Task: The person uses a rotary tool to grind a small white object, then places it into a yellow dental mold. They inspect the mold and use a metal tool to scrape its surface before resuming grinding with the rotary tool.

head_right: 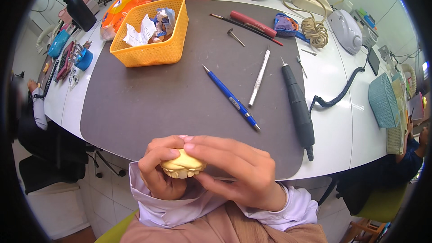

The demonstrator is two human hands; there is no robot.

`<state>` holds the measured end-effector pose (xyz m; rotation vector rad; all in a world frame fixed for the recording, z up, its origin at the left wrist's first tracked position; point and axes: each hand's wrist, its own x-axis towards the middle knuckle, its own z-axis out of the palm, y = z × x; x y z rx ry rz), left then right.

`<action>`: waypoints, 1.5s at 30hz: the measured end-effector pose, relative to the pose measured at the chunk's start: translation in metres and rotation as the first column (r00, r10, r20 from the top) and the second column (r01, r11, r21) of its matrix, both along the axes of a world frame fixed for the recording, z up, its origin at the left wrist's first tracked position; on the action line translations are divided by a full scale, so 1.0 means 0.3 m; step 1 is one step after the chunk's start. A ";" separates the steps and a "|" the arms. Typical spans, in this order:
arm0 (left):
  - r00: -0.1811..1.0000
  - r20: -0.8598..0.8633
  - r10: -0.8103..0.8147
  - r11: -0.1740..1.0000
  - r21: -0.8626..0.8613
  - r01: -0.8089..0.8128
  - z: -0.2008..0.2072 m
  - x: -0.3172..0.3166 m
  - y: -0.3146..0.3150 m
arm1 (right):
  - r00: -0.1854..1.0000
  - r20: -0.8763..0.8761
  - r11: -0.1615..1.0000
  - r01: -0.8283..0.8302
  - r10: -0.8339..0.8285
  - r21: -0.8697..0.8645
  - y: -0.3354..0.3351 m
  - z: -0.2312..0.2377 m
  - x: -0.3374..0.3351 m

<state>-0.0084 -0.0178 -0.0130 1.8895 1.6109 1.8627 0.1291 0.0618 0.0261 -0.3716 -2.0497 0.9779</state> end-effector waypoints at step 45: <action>0.958 0.285 -0.016 0.885 -0.441 0.146 0.088 -0.003 -0.007 | 0.971 0.049 0.957 0.239 -0.234 -0.165 -0.006 -0.041 -0.017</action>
